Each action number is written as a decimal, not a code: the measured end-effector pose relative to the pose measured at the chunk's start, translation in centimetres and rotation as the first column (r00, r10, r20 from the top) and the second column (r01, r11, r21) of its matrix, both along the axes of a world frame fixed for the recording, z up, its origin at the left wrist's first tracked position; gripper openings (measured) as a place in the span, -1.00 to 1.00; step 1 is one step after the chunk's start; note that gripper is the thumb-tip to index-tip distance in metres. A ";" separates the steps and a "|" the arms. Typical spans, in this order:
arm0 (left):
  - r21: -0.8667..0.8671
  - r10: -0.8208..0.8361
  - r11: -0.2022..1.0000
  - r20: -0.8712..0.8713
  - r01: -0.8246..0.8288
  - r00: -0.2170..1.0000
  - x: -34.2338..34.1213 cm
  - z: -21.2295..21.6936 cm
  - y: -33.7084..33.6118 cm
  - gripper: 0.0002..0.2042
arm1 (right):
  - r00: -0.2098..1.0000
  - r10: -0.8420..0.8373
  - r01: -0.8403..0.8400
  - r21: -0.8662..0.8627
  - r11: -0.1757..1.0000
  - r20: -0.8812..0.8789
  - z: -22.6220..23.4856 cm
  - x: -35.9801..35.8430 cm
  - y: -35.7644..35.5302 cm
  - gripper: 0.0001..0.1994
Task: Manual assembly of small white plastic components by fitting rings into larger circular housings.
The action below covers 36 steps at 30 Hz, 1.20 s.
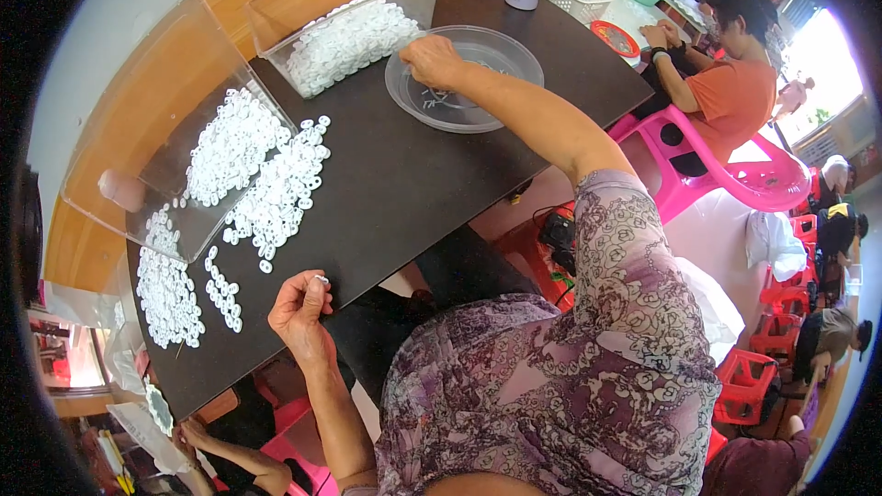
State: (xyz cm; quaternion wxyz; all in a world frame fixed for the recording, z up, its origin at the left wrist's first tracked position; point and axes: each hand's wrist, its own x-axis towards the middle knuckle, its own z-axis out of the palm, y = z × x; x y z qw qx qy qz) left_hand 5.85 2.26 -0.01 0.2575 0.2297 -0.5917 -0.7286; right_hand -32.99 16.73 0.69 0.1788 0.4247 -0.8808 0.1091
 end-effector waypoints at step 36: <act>0.024 0.060 0.998 -0.049 -0.059 0.997 0.1 0.2 0.3 -0.89 | 0.997 0.016 -0.007 0.114 0.993 -0.077 -1.5 -2.1 0.6 -0.86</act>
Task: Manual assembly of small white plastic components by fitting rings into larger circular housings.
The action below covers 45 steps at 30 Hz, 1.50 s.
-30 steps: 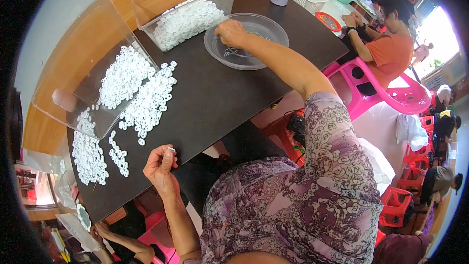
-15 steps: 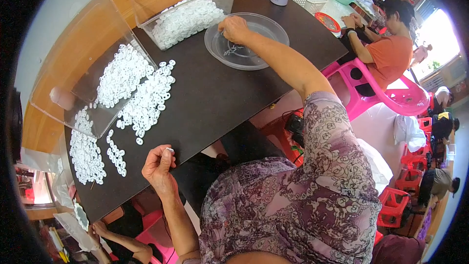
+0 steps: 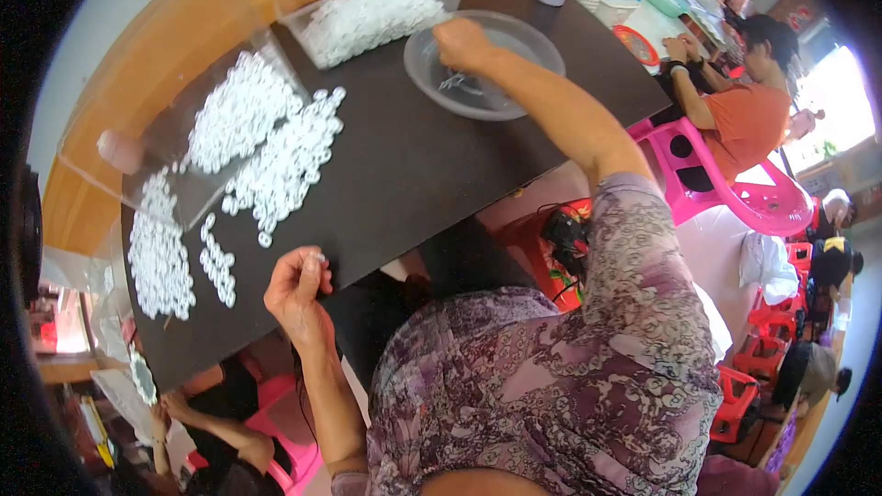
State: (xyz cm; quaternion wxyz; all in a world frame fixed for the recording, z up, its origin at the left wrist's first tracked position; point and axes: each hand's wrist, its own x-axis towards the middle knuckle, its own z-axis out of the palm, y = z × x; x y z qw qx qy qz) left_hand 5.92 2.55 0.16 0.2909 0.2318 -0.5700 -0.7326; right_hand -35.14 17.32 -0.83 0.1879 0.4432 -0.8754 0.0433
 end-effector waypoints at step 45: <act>0.284 0.103 0.957 -0.155 -0.056 0.983 2.2 0.3 -0.4 -0.89 | 0.075 0.575 0.050 -0.579 0.814 0.815 4.6 30.6 -7.0 -0.87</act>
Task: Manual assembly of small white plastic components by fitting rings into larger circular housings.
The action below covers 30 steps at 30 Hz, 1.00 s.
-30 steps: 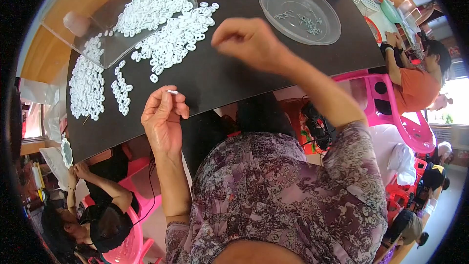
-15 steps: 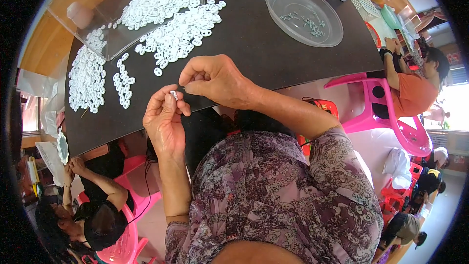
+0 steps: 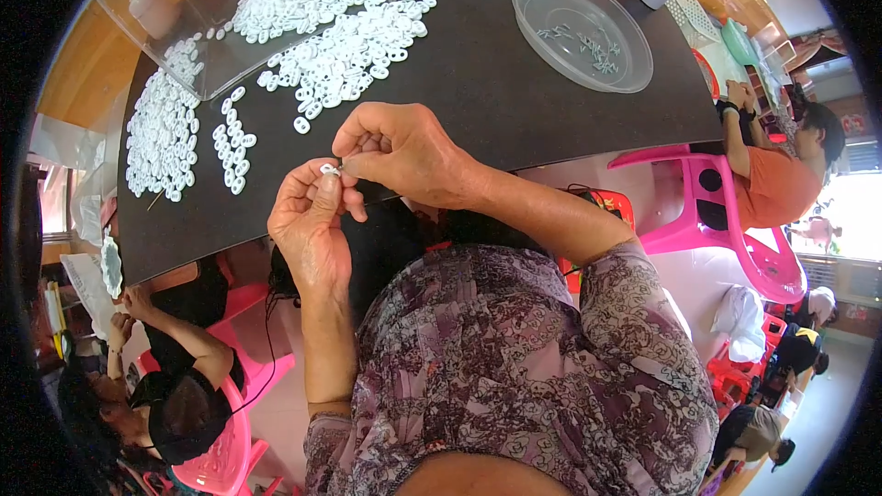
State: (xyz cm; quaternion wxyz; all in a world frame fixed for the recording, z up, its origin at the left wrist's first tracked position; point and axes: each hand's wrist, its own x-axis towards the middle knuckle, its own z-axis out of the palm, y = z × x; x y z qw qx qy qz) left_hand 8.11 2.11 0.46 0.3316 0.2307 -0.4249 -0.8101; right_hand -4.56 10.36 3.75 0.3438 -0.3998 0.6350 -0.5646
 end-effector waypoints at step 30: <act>-0.256 0.184 0.956 0.143 -0.144 0.972 -0.3 -0.8 0.9 -0.89 | 0.999 -0.013 0.012 0.020 1.000 0.047 -1.6 0.7 -0.7 -0.86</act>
